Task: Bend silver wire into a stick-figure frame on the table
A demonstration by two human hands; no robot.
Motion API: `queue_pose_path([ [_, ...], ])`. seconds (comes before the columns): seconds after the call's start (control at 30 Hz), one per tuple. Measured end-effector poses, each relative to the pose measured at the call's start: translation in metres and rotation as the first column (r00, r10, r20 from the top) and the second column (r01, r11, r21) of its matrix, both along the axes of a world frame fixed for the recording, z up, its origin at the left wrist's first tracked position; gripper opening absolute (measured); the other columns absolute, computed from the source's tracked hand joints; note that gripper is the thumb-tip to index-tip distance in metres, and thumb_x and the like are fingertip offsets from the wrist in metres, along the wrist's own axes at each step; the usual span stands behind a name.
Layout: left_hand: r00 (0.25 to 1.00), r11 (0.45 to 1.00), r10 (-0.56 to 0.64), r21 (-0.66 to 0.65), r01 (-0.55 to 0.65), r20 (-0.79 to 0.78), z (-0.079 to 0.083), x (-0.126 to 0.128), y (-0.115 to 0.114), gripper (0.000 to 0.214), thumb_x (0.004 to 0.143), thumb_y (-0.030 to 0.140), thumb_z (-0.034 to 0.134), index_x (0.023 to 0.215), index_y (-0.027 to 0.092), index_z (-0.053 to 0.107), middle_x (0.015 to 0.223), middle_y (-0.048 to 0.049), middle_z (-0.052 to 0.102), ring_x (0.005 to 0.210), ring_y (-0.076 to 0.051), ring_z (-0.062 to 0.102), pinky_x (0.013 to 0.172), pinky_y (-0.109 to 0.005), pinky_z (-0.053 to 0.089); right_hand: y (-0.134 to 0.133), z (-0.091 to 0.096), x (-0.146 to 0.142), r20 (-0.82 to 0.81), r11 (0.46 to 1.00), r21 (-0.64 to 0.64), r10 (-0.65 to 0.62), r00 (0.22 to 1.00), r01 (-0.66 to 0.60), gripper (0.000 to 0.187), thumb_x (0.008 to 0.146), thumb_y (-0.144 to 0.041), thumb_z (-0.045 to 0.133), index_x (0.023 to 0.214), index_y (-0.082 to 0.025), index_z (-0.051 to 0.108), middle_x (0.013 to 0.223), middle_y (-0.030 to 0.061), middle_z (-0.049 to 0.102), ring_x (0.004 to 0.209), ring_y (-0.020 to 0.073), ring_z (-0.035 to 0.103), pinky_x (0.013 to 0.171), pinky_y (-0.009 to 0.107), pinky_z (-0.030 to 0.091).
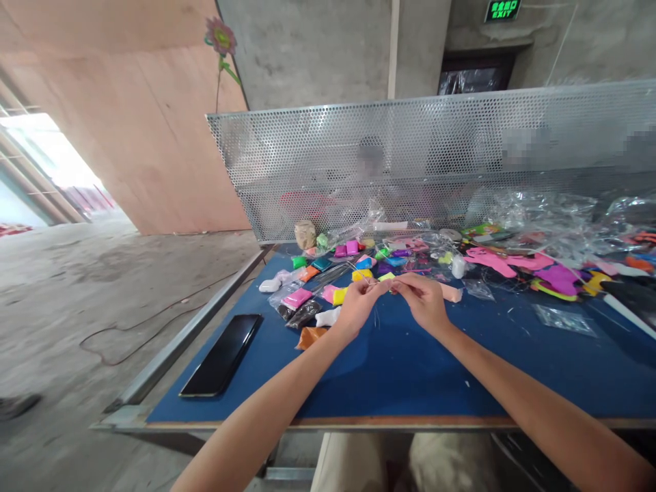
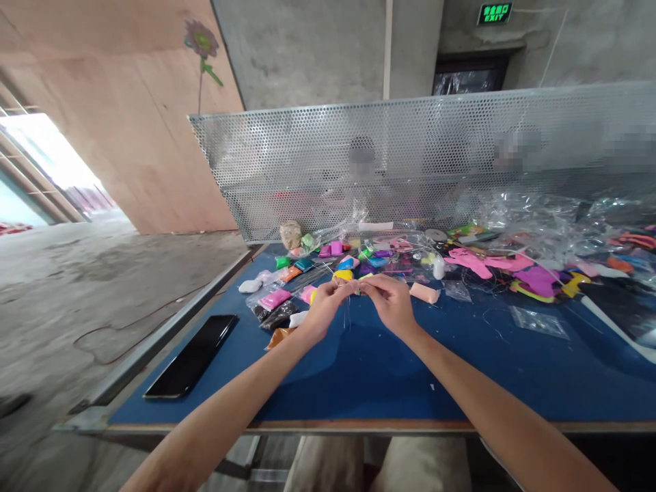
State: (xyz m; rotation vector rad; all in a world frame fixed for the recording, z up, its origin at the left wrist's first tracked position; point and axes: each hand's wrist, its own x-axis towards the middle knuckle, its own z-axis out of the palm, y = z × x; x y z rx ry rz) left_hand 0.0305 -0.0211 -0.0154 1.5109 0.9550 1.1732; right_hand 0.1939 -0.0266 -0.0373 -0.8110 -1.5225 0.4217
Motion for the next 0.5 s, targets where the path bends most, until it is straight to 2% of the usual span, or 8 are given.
queue_pose_path([
  [0.13,1.000,1.000,-0.002,0.019,0.002,-0.004,-0.0013,-0.0009,0.0024,0.028,0.078,0.032,0.064,0.059,0.017,0.049,0.058,0.0037,0.044,0.058,-0.010,0.039,0.056,-0.024,0.028,-0.0020,0.0013,0.0003,0.009,0.999,0.032,-0.042,0.999,0.042,0.017,0.090,-0.033,0.063,0.084,-0.024,0.076,0.082,0.0045,0.072,0.075,0.0214,0.066,0.070,0.034,0.053],
  [0.27,1.000,0.998,-0.012,0.056,0.012,0.010,-0.0023,-0.0011,0.0045,0.005,0.074,0.021,0.061,0.074,0.017,0.063,0.074,-0.0002,0.062,0.063,-0.011,0.054,0.059,-0.023,0.040,-0.0017,0.0014,0.0024,-0.023,0.999,0.016,-0.030,0.999,0.030,0.014,0.089,-0.032,0.064,0.085,-0.024,0.075,0.083,0.0042,0.071,0.074,0.0213,0.065,0.070,0.035,0.053],
  [0.37,0.998,0.994,-0.020,0.110,0.025,-0.052,-0.0015,-0.0018,0.0041,0.018,0.075,0.018,0.059,0.087,0.016,0.072,0.093,-0.0062,0.071,0.073,-0.015,0.064,0.067,-0.026,0.049,-0.0004,0.0025,0.0047,-0.079,0.999,-0.033,0.007,0.997,-0.010,0.014,0.089,-0.033,0.064,0.086,-0.024,0.074,0.080,0.0036,0.070,0.072,0.0208,0.065,0.070,0.035,0.053],
  [0.5,0.991,0.988,-0.074,0.128,0.088,-0.110,0.0011,-0.0052,0.0023,0.026,0.082,0.026,0.059,0.101,0.017,0.074,0.093,-0.0075,0.074,0.073,-0.019,0.070,0.068,-0.029,0.054,0.0051,0.0018,0.0070,-0.221,0.995,-0.088,0.031,0.975,-0.051,0.014,0.087,-0.035,0.066,0.085,-0.023,0.073,0.076,0.0028,0.069,0.068,0.0195,0.064,0.068,0.034,0.054],
])
